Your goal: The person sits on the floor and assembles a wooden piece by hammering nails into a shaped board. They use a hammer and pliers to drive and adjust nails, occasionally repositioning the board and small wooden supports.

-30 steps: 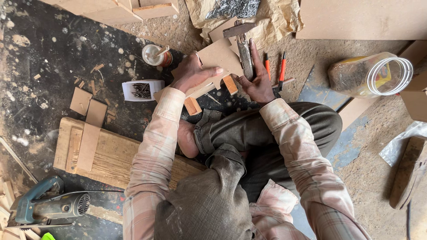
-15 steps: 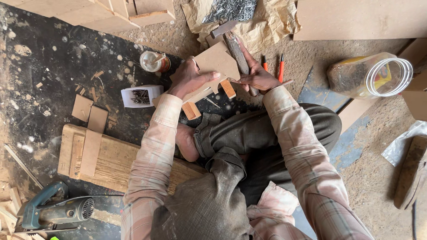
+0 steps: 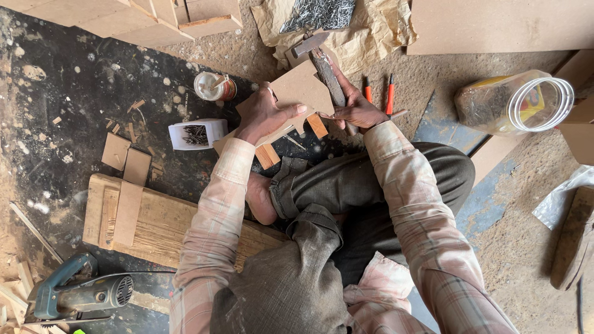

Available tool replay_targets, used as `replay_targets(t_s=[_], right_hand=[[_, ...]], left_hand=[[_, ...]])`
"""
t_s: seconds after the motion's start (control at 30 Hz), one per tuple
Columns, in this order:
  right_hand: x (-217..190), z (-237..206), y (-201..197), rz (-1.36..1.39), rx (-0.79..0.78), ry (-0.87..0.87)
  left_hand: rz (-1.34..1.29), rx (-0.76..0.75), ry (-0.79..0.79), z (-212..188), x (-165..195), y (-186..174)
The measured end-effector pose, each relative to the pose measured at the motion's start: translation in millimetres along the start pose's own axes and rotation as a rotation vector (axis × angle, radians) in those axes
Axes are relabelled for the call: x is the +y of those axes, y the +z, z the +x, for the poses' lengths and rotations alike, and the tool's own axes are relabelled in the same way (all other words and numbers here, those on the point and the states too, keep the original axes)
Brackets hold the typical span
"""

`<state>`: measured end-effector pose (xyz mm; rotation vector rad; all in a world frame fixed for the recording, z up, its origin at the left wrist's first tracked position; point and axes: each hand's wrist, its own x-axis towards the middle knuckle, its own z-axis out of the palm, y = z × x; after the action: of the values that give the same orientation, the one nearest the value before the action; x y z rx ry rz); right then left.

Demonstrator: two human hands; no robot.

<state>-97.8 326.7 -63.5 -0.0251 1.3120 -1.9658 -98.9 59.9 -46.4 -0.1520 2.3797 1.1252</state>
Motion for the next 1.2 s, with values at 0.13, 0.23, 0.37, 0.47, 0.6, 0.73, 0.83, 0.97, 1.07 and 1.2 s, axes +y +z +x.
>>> replay_targets(t_s=[0.13,0.23,0.37,0.47,0.6,0.73,0.83,0.97,1.07,1.2], right_hand=[[0,3,4,-0.188,0.051,0.045],[-1,2,8,-0.395,0.050,-0.370],[-6,-9,7,-0.385,0.277,0.004],[-7,-11,4,-0.698,0.313,-0.052],[-1,-21,2,-1.044,0.386,-0.221],[5,-47,-3,-1.344,0.789,0.109],[3,-54,-5,-1.504,0.957,0.143],[1,-47,-3,-1.291,0.894,0.365],[4,-46,-10,-1.316,0.886,0.318],[8,-56,-25,-1.266,0.944,0.205]], left_hand=[[0.063,0.002,-0.018,-9,-2,5],[0.120,0.059,0.090,-10,-3,6],[0.149,0.029,0.014,-11,-1,7],[0.133,0.030,0.020,-12,0,6],[0.128,0.038,0.035,-12,1,5],[0.124,0.036,0.035,-12,0,7],[0.112,0.036,0.039,-13,-1,7],[0.128,0.039,0.044,-13,1,6],[0.109,0.056,0.065,-13,5,6],[0.120,0.023,0.001,-14,8,7]])
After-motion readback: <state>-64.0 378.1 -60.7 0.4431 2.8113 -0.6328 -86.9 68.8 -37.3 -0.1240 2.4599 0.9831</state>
